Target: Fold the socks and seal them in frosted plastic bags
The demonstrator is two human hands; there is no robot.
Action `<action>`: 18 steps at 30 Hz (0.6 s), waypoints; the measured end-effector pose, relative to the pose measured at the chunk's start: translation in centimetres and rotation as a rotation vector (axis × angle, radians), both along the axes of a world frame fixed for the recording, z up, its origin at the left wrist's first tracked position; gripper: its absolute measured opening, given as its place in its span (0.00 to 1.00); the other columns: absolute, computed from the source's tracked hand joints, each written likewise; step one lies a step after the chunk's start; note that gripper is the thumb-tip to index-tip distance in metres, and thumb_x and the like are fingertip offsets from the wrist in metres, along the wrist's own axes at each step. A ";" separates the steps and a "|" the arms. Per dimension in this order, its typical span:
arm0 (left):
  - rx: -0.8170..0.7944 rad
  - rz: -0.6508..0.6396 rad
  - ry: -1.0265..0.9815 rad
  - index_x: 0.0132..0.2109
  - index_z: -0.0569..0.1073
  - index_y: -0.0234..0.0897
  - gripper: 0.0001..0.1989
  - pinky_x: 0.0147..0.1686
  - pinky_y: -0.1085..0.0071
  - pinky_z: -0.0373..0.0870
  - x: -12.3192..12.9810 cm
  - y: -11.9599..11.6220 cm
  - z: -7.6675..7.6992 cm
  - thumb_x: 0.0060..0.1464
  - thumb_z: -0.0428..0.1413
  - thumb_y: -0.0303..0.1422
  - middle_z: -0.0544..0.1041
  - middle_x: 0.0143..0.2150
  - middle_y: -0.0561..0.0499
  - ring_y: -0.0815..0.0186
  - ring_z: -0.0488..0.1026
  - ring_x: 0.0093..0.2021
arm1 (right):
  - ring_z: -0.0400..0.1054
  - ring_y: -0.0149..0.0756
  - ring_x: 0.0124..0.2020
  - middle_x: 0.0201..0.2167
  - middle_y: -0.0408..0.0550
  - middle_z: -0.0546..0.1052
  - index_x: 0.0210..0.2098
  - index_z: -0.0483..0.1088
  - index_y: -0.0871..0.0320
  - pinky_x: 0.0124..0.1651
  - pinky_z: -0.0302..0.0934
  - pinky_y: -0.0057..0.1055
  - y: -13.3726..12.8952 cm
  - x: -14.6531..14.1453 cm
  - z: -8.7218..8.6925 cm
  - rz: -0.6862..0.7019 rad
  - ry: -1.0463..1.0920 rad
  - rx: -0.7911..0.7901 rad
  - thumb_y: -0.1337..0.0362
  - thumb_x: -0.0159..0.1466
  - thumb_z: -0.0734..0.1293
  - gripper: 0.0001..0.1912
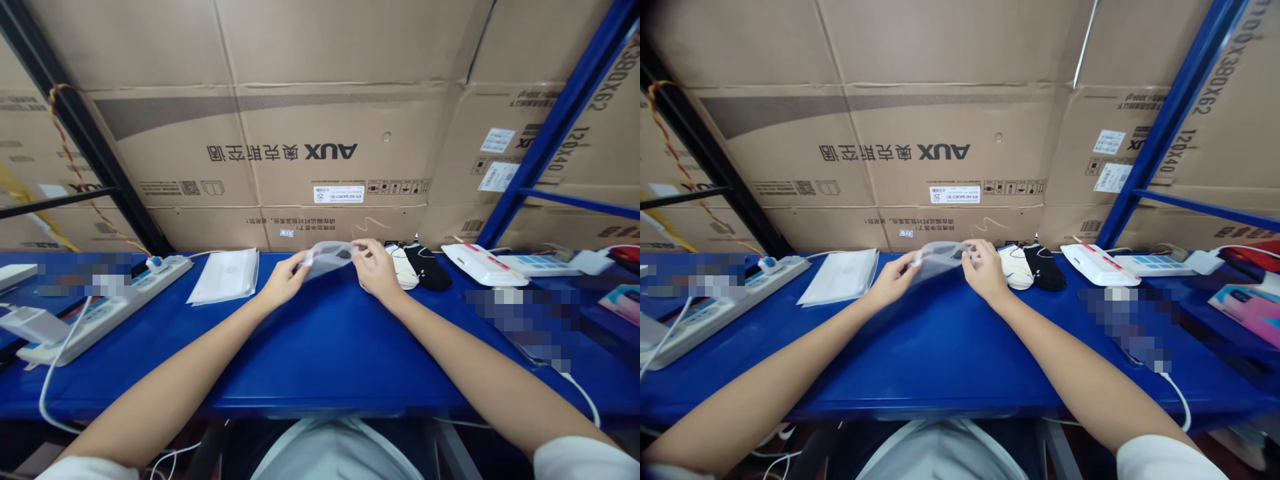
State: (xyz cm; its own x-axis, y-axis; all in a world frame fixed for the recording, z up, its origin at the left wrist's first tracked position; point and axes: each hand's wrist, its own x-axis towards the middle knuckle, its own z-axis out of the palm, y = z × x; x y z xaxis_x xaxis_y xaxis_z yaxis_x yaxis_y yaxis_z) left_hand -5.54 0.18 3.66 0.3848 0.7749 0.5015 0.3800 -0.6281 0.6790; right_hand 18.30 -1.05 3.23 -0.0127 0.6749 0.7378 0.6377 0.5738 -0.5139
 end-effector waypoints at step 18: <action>-0.705 0.067 -0.622 0.48 0.78 0.35 0.30 0.49 0.62 0.73 1.0 0.5 -1.5 0.37 0.72 0.42 0.80 0.50 0.41 0.54 0.78 0.48 | 0.77 0.42 0.43 0.35 0.47 0.83 0.36 0.77 0.56 0.44 0.72 0.32 0.2 -2.0 -1.6 0.417 0.977 -0.667 0.57 0.51 0.77 0.15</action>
